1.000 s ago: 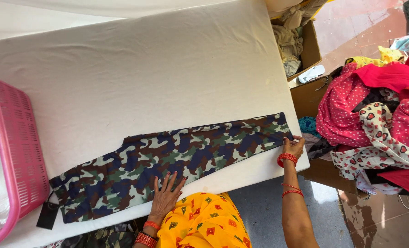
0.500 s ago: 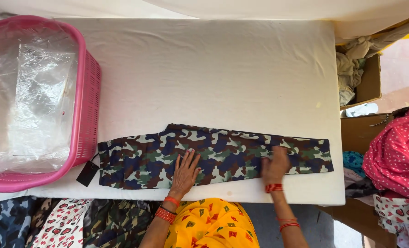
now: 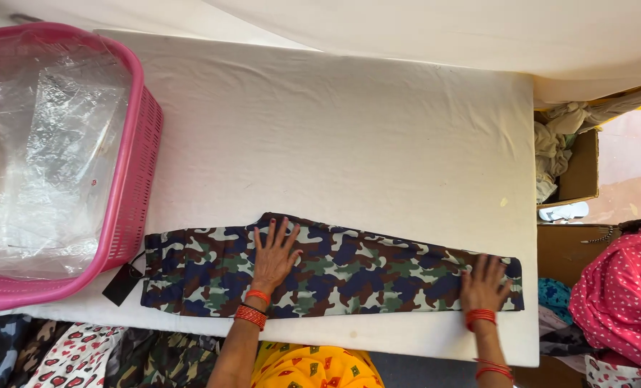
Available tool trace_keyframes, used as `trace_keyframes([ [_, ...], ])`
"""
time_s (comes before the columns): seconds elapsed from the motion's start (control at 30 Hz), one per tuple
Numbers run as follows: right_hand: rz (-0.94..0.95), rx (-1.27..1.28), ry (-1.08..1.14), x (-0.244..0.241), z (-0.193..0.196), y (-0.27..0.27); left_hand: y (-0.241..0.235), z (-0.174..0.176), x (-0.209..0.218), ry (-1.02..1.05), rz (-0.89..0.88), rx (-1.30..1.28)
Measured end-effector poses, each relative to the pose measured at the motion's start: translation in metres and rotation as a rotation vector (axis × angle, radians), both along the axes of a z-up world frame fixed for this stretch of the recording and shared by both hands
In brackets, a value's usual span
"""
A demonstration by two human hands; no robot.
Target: The person folds a pair of camouflage-patterned pants on a white table, smoothing the fabric and aligning the edges. They then place the folded pants into a clear plastic bag, seal it, and set it aside. The person repeats this process with a second pair of camouflage pants.
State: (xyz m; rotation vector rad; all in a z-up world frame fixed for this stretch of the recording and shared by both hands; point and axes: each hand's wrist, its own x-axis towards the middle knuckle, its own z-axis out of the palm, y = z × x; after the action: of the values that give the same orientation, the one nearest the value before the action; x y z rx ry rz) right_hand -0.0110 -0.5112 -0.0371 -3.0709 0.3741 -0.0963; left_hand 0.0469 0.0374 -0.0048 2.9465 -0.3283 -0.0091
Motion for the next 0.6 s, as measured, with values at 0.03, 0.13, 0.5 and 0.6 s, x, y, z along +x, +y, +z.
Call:
trace_keyframes([
  [0.03, -0.003, -0.002, 0.001, 0.0, 0.009, -0.018, 0.006, 0.003, 0.008, 0.001, -0.003, -0.002],
  [0.13, -0.1, -0.135, 0.074, 0.0, 0.033, -0.06, 0.024, 0.008, 0.029, -0.039, 0.017, 0.017],
  [0.5, 0.198, -0.204, 0.389, 0.073, 0.079, -0.053, 0.042, 0.027, 0.1, 0.275, 0.016, 0.127],
  [0.6, 0.159, -0.209, 0.534, 0.081, 0.086, -0.05, 0.037, 0.021, 0.1, 0.28, 0.07, 0.043],
])
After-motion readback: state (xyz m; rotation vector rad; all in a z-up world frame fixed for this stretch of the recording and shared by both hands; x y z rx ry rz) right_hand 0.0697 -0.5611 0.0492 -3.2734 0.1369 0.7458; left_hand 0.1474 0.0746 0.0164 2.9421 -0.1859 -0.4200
